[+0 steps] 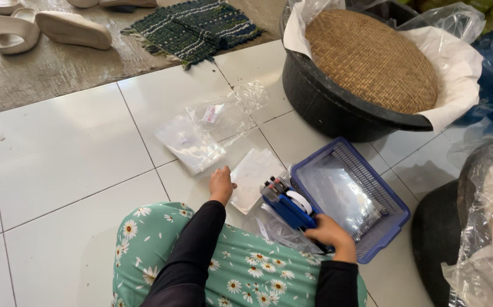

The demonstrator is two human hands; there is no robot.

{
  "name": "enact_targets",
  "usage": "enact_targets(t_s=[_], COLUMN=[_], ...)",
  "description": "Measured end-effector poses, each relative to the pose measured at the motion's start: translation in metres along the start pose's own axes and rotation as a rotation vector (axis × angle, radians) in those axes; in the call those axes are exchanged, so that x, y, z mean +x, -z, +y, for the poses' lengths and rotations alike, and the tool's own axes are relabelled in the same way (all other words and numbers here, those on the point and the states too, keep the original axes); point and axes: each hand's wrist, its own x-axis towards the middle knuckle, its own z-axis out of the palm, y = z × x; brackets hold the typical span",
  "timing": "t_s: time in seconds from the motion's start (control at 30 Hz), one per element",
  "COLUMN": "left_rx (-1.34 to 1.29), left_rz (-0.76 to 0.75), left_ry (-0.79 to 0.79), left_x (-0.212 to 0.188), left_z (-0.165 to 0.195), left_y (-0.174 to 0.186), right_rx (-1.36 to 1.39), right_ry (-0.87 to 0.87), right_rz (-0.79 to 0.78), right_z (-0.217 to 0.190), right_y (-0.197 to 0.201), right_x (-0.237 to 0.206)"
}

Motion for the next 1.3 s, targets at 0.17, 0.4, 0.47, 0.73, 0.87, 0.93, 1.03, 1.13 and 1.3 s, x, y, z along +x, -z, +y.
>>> enact_targets(t_s=[0.17, 0.4, 0.47, 0.73, 0.87, 0.93, 1.03, 1.13, 1.3], left_rx=[-0.004, -0.261, -0.431, -0.59, -0.47, -0.459, -0.172, 0.117, 0.139], left_rz=[0.113, 0.263, 0.232, 0.109, 0.043, 0.05, -0.018, -0.079, -0.138], left_ry=[0.002, -0.02, -0.029, -0.364, -0.427, -0.422, -0.272, -0.155, 0.005], left_x=[0.007, 0.011, 0.011, 0.009, 0.003, 0.006, 0.024, 0.028, 0.008], left_z=[-0.006, 0.019, 0.032, 0.131, 0.154, 0.142, 0.091, 0.037, -0.006], left_y=[0.0, 0.007, 0.003, -0.066, -0.08, -0.072, -0.037, -0.004, 0.012], right_rx=[0.156, 0.538, 0.636, 0.79, 0.772, 0.763, 0.689, 0.513, 0.443], right_ry=[0.005, 0.066, 0.124, 0.329, 0.292, 0.268, 0.229, 0.172, 0.169], right_rz=[0.034, 0.19, 0.207, 0.148, 0.15, 0.131, 0.106, 0.136, 0.051], right_z=[0.02, 0.019, 0.017, -0.002, -0.005, -0.003, -0.004, -0.01, -0.028], right_y=[0.023, 0.051, 0.055, 0.063, 0.059, 0.056, 0.049, 0.037, 0.004], right_x=[-0.022, -0.06, -0.077, -0.118, -0.112, -0.104, -0.082, -0.052, 0.004])
